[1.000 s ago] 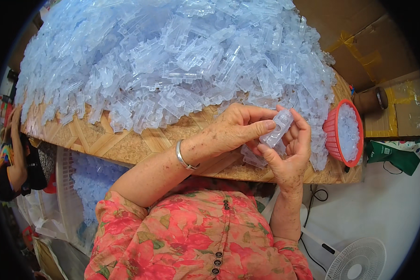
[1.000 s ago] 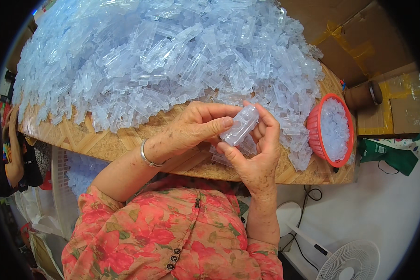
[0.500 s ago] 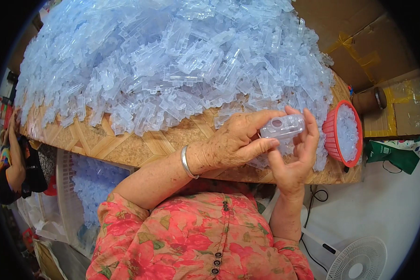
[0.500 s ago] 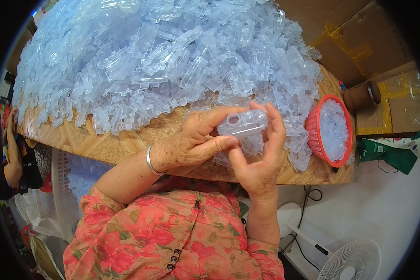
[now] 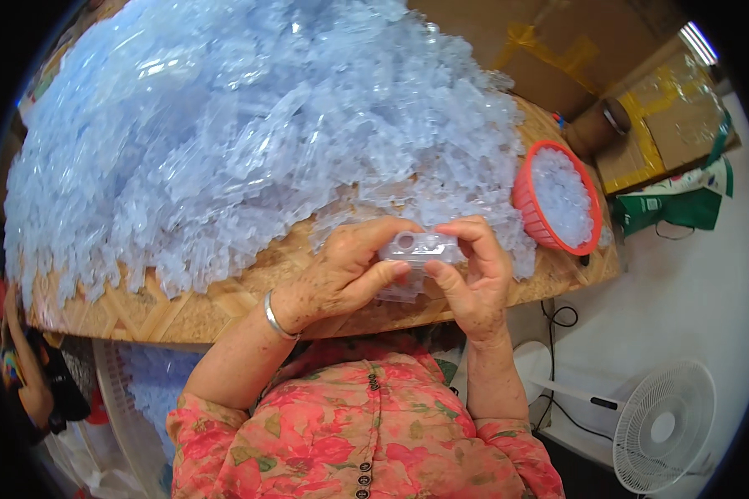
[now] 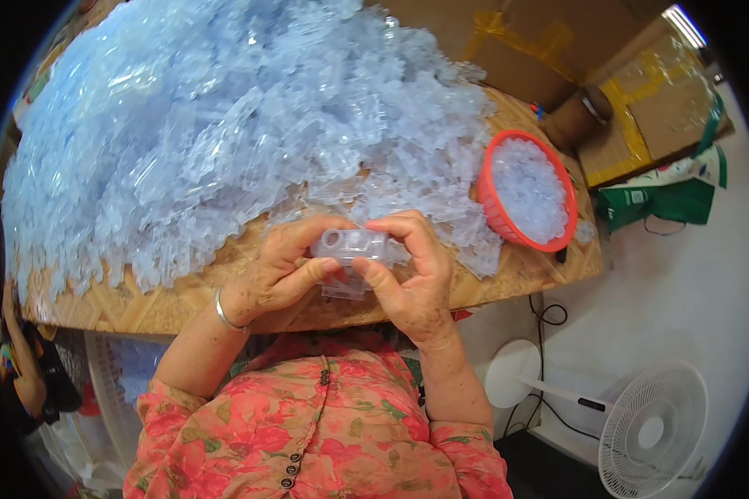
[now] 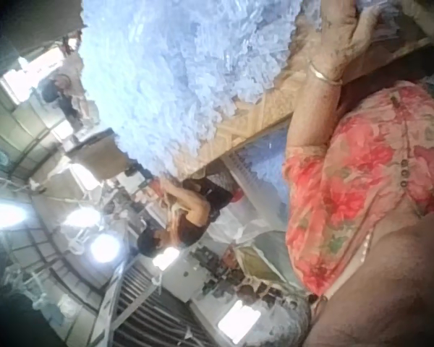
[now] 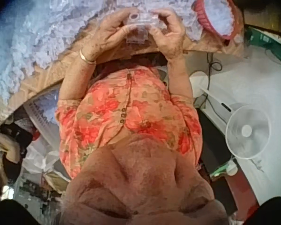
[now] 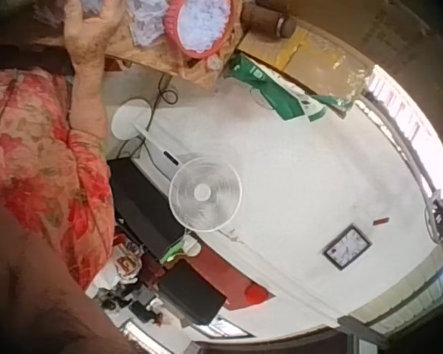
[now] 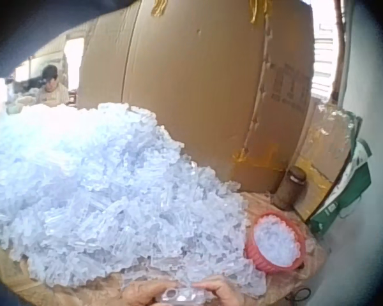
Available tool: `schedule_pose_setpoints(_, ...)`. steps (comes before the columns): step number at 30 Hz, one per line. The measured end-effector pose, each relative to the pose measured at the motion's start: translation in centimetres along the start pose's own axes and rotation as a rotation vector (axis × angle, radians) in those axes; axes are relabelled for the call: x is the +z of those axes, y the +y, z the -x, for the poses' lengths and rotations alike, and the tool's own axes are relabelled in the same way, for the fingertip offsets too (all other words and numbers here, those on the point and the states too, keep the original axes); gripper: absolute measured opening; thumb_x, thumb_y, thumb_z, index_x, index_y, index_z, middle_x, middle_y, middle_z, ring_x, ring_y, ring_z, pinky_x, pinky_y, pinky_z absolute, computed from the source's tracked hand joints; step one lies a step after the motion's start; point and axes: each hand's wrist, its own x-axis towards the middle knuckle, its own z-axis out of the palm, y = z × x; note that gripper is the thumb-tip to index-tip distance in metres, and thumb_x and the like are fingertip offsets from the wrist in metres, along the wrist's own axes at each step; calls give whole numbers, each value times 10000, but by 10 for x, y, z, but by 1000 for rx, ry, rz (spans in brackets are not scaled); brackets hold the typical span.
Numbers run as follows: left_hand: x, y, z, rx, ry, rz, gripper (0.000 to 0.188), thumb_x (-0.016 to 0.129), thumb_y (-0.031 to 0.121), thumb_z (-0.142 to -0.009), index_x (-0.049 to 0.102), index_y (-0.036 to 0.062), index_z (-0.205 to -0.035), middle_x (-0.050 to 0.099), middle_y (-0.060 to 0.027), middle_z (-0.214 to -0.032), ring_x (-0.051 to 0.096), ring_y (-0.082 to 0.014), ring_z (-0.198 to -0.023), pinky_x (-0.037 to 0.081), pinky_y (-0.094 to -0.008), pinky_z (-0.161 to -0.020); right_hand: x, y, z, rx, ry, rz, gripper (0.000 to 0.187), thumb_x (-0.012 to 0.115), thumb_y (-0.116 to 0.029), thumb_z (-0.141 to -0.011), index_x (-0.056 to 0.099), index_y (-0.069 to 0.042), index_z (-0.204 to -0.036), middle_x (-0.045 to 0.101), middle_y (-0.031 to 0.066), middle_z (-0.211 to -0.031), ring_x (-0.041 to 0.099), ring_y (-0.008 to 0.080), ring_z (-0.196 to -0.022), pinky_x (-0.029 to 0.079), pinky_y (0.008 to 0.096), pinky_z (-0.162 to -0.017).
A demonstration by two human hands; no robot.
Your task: The person sits at a table covered with a large pile of translucent plastic components. They repeatedly pick up individual pieces, separate them, and insert smaller parts into larger housings by hand. The assembled units are placed into a red basket on the right side of the table.
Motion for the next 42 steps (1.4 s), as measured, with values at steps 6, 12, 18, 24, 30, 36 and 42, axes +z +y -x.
schedule_pose_setpoints(6,2,0,3,-112,95,-5,381,676,168,-952,565,46,-1296,677,-97,-923,659,-152,-733,508,-291,-660,-56,-17,-26,-44,253,467,297,734,-117,-870,676,-34,-1150,674,104,-1121,626,255,-1077,487,377,-929)
schedule_pose_setpoints(12,4,0,3,-89,170,-6,379,684,176,-951,568,23,-1278,680,-104,-955,671,-169,-740,519,-292,-673,-136,-12,-26,40,395,880,224,665,-105,-894,707,-47,-1107,693,154,-1102,622,311,-1084,469,404,-972)
schedule_pose_setpoints(18,4,-4,3,34,206,-194,365,692,169,-942,593,18,-1259,692,-111,-971,685,-172,-752,528,-293,-668,-160,14,-38,186,134,1070,305,689,-194,-881,705,-41,-1144,700,143,-1119,617,336,-1086,472,419,-960)
schedule_pose_setpoints(24,1,0,-1,29,237,-237,331,675,172,-964,612,-1,-1239,707,-95,-949,714,-133,-784,541,-276,-677,-164,35,-66,428,8,1073,257,725,-234,-838,740,-36,-1001,711,151,-1011,659,322,-993,500,426,-901)
schedule_pose_setpoints(30,-1,30,2,83,238,-428,343,709,142,-917,619,-7,-1212,699,-145,-955,680,-202,-724,529,-304,-649,-171,42,-61,294,92,974,223,740,-225,-825,731,-22,-918,714,155,-895,676,307,-873,519,418,-813)
schedule_pose_setpoints(36,-8,46,24,77,193,-472,358,725,149,-896,625,-8,-1202,695,-152,-963,672,-239,-743,519,-314,-648,-176,49,-54,291,160,726,174,738,-153,-836,699,1,-908,713,122,-855,680,225,-795,525,368,-730)
schedule_pose_setpoints(42,-14,38,67,-13,229,-512,370,737,158,-884,629,-3,-1199,699,-179,-971,684,-273,-730,526,-341,-613,-169,46,-62,189,196,636,123,722,-120,-848,692,-12,-897,705,68,-841,660,149,-788,517,308,-734)
